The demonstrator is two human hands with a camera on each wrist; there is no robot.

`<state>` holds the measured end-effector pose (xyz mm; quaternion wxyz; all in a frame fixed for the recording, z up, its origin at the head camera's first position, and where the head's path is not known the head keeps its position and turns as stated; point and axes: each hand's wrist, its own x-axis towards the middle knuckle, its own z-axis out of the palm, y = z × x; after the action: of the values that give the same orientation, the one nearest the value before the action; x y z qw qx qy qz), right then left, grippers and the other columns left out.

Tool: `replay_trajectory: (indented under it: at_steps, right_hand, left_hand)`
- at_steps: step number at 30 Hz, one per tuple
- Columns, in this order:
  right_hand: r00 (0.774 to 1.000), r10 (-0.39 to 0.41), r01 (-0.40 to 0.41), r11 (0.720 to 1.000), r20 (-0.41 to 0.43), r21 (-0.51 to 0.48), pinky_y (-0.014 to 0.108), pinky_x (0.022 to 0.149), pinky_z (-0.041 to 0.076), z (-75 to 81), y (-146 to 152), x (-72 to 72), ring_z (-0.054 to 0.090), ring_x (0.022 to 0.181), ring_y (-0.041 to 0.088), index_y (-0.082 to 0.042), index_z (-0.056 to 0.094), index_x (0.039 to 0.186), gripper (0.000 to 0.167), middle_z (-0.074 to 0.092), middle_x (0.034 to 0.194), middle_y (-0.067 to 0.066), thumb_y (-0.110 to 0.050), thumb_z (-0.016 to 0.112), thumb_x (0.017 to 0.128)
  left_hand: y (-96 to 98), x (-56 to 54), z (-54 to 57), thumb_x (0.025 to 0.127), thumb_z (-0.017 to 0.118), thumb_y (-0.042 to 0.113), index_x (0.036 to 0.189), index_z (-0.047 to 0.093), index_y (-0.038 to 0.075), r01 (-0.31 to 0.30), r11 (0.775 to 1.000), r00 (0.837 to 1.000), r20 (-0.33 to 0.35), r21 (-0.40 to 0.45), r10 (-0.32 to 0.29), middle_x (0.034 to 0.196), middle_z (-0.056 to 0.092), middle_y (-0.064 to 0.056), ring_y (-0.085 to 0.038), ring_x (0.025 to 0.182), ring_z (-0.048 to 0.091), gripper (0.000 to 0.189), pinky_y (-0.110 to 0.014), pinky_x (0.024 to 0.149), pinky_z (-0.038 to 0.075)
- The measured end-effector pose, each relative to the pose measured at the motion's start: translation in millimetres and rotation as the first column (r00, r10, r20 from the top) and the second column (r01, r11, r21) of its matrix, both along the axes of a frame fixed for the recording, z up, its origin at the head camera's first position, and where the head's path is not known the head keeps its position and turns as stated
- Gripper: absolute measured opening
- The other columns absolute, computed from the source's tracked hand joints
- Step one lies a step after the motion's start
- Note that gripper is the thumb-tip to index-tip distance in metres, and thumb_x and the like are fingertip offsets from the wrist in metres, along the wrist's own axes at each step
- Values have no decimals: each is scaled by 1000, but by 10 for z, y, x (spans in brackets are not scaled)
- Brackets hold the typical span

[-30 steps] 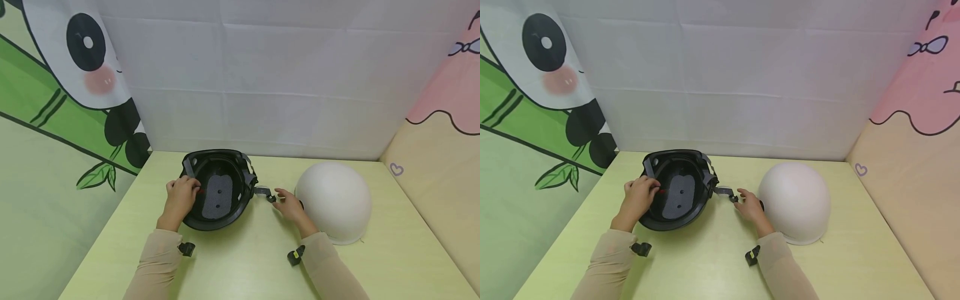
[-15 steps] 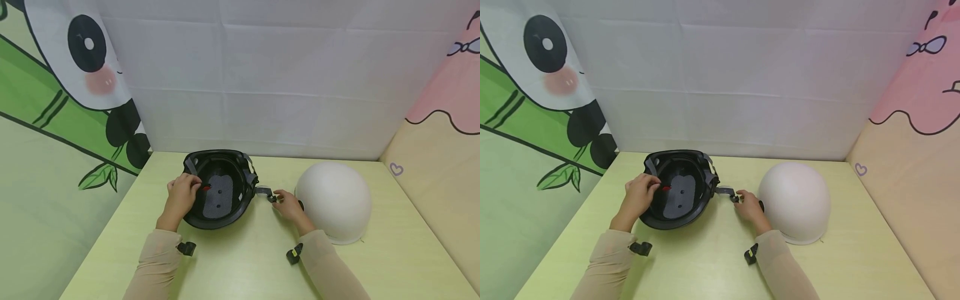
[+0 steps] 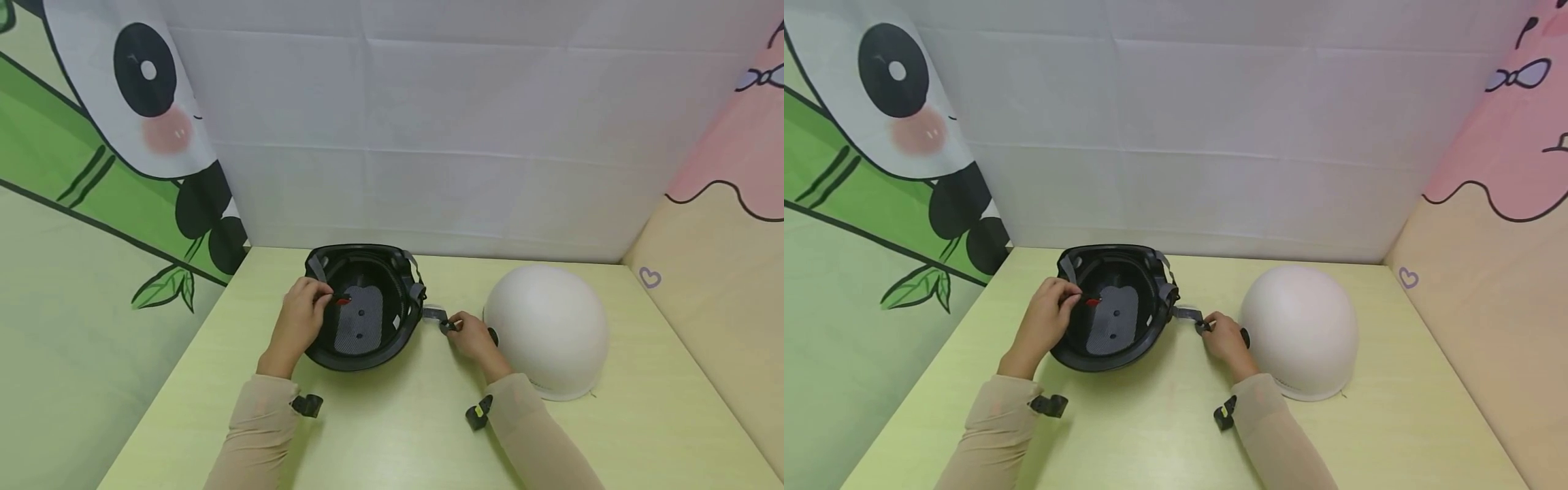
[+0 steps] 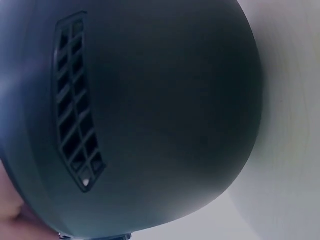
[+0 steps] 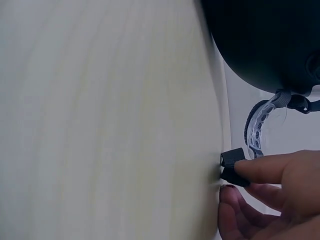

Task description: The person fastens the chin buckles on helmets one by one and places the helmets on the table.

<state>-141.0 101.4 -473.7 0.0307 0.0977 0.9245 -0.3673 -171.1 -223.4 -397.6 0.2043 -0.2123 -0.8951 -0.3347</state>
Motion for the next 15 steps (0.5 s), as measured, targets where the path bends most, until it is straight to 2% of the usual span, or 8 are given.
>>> replay_trajectory:
  at_steps: [6,15]
  right_hand:
    - [1000,-6,6,1000,-1,-11,37,71,45,-14,23,6,56,77,22,-2,64,108,19,61,87,7,-7,66,90]
    - [998,-56,55,997,-2,-62,41,78,46,37,51,44,61,88,25,-3,66,108,22,66,97,9,-12,69,89]
  left_hand:
    - [-6,-5,-12,94,64,0,96,64,-2,18,1000,1000,6,26,-18,101,54,-15,-31,96,52,3,-45,84,45]
    - [-3,-36,-20,95,61,1,96,60,-4,46,999,999,-8,19,-46,105,54,-15,-29,93,53,5,-44,80,47]
